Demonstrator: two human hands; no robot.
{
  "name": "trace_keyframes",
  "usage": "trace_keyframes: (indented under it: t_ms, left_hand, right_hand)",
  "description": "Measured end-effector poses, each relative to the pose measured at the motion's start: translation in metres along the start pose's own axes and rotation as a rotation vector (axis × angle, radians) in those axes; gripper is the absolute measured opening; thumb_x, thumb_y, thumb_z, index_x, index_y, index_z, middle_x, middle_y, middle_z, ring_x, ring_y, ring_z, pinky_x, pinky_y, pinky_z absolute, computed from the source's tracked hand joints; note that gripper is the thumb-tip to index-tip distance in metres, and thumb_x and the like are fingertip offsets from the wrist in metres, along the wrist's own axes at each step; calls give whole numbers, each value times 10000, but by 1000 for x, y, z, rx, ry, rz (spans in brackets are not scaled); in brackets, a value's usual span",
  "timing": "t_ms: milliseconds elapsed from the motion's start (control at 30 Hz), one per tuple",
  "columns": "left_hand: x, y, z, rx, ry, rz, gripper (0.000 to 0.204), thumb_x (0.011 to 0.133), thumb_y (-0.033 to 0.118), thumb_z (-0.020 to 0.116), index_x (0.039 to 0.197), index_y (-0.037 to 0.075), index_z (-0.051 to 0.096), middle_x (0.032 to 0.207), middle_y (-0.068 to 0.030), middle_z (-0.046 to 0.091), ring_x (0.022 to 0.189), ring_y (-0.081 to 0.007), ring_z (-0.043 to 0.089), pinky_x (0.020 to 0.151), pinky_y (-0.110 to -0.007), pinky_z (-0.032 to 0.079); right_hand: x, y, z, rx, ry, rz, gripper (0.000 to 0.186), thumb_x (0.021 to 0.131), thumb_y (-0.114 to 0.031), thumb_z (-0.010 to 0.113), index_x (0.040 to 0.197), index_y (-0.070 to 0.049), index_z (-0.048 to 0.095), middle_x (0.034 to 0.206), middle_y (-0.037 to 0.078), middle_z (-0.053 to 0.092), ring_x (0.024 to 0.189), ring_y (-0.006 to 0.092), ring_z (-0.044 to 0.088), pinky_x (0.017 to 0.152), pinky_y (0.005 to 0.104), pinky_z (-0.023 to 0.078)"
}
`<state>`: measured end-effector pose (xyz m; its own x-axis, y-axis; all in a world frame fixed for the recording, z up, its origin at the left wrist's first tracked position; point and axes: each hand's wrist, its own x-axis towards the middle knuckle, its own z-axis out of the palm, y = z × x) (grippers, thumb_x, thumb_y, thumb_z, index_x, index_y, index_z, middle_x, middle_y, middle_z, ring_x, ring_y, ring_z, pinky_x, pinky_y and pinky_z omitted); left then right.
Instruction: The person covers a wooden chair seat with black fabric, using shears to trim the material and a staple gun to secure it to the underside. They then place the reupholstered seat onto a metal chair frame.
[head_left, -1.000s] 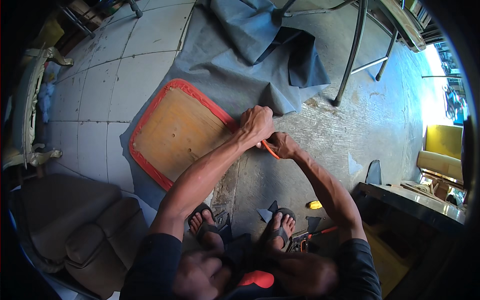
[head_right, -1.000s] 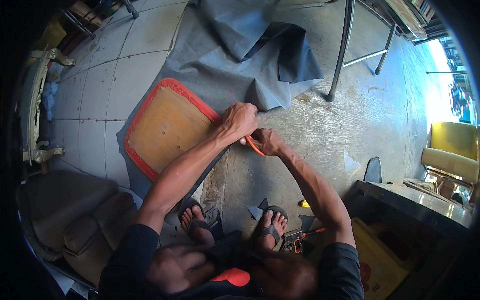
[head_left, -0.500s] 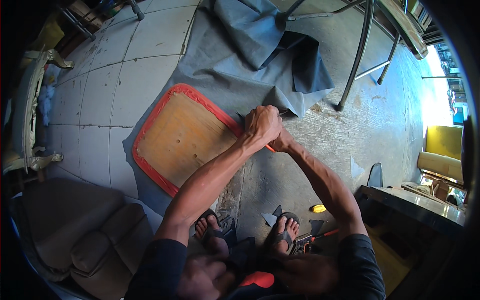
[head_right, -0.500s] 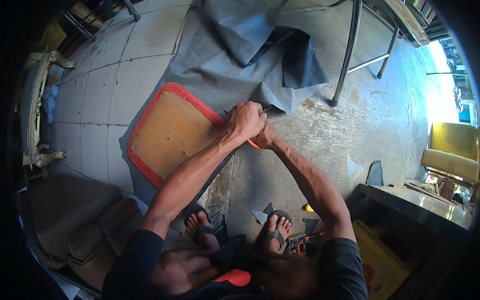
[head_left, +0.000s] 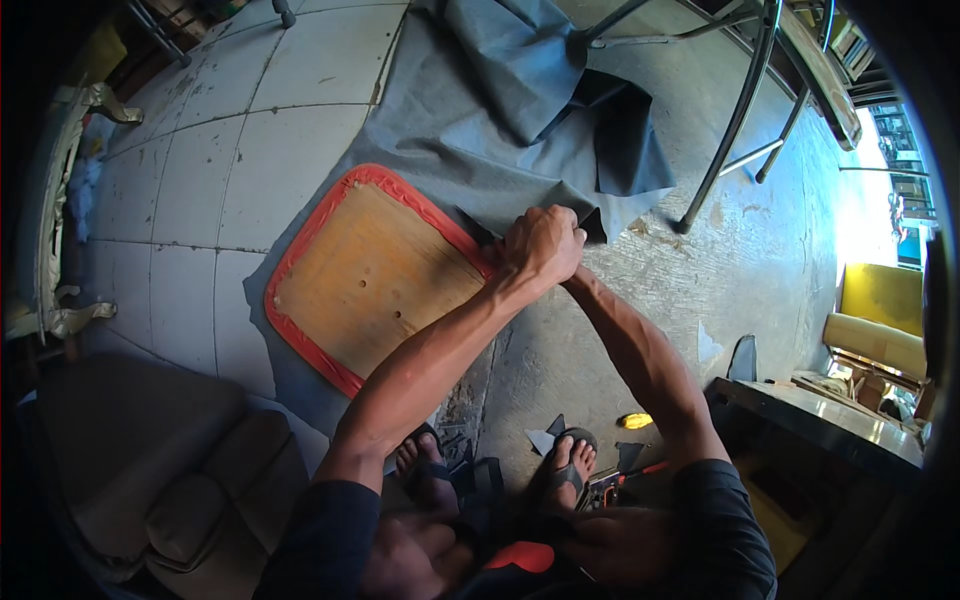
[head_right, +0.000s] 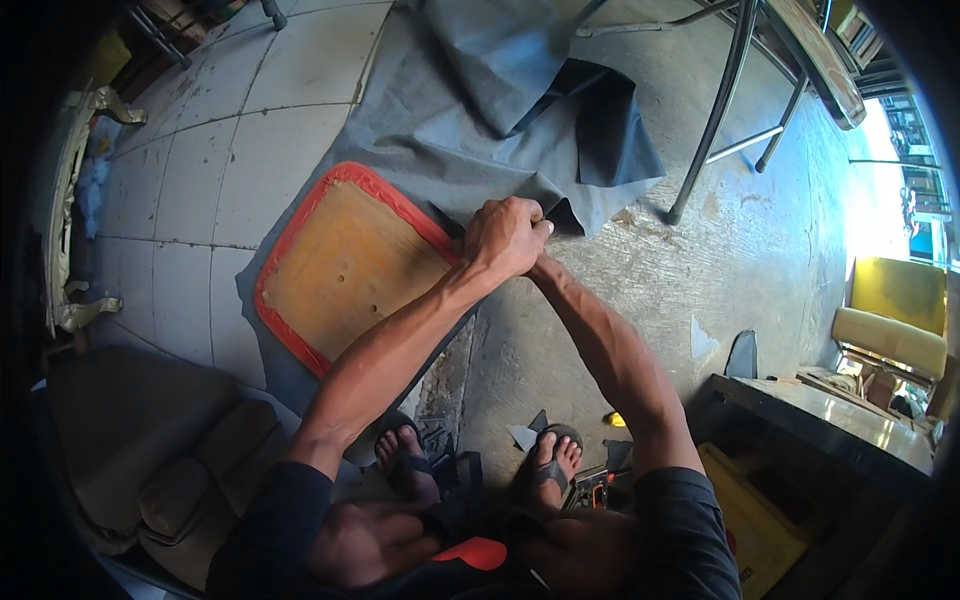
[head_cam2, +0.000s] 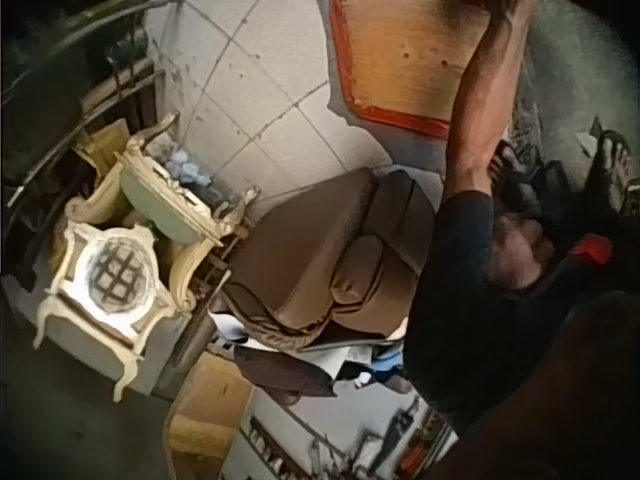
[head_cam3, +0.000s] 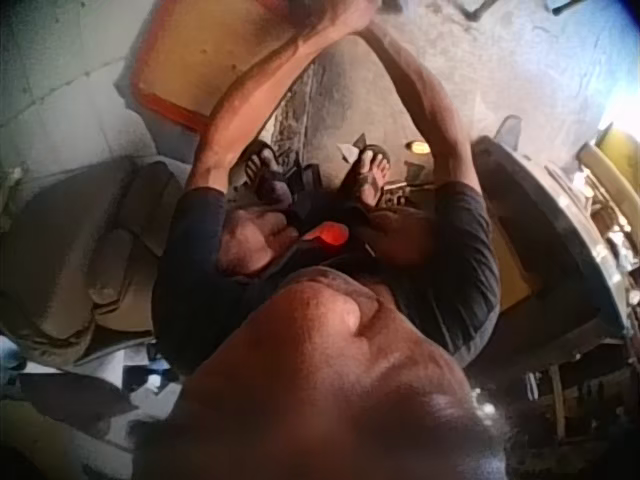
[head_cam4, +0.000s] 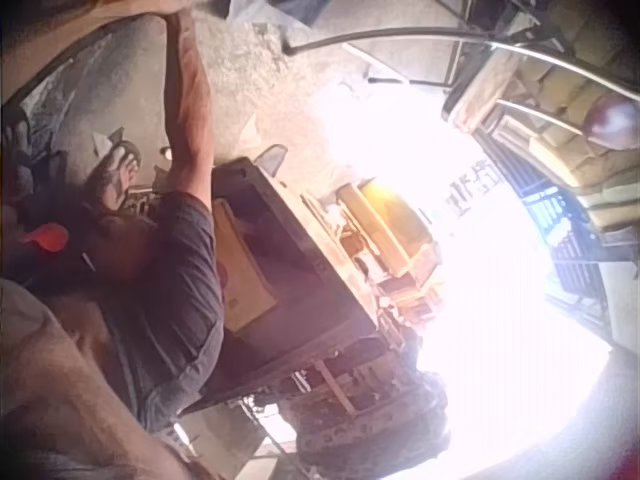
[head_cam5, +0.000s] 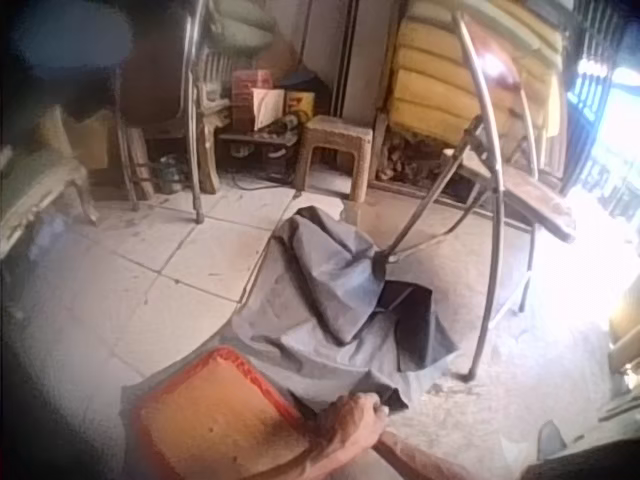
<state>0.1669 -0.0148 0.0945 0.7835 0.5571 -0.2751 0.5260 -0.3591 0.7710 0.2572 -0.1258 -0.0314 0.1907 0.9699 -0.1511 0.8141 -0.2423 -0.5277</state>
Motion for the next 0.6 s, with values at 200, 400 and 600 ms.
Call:
trace_keyframes:
  t_ms: [200,400,600]
  left_hand:
    - [-3,8,-4,-48,-11,18,258,898,304,716,962,60,770,921,-212,751,916,-409,730,838,-487,570]
    - [3,6,-12,-39,-3,16,267,905,301,721,998,55,767,942,-216,754,928,-403,733,848,-478,571]
    - [2,13,-20,-101,28,58,263,912,299,716,966,45,759,948,-219,749,921,-415,728,833,-491,568]
  right_hand:
    - [4,-3,-5,-35,-18,23,377,978,-442,610,1161,-127,704,1064,182,728,1006,391,679,855,484,539]
    - [12,-5,-7,-59,-44,21,382,978,-448,612,1151,-121,707,1057,183,729,999,387,683,850,479,540]
    - [21,-6,-13,-83,-53,40,387,979,-454,614,1141,-116,709,1049,184,730,991,383,687,845,475,540]
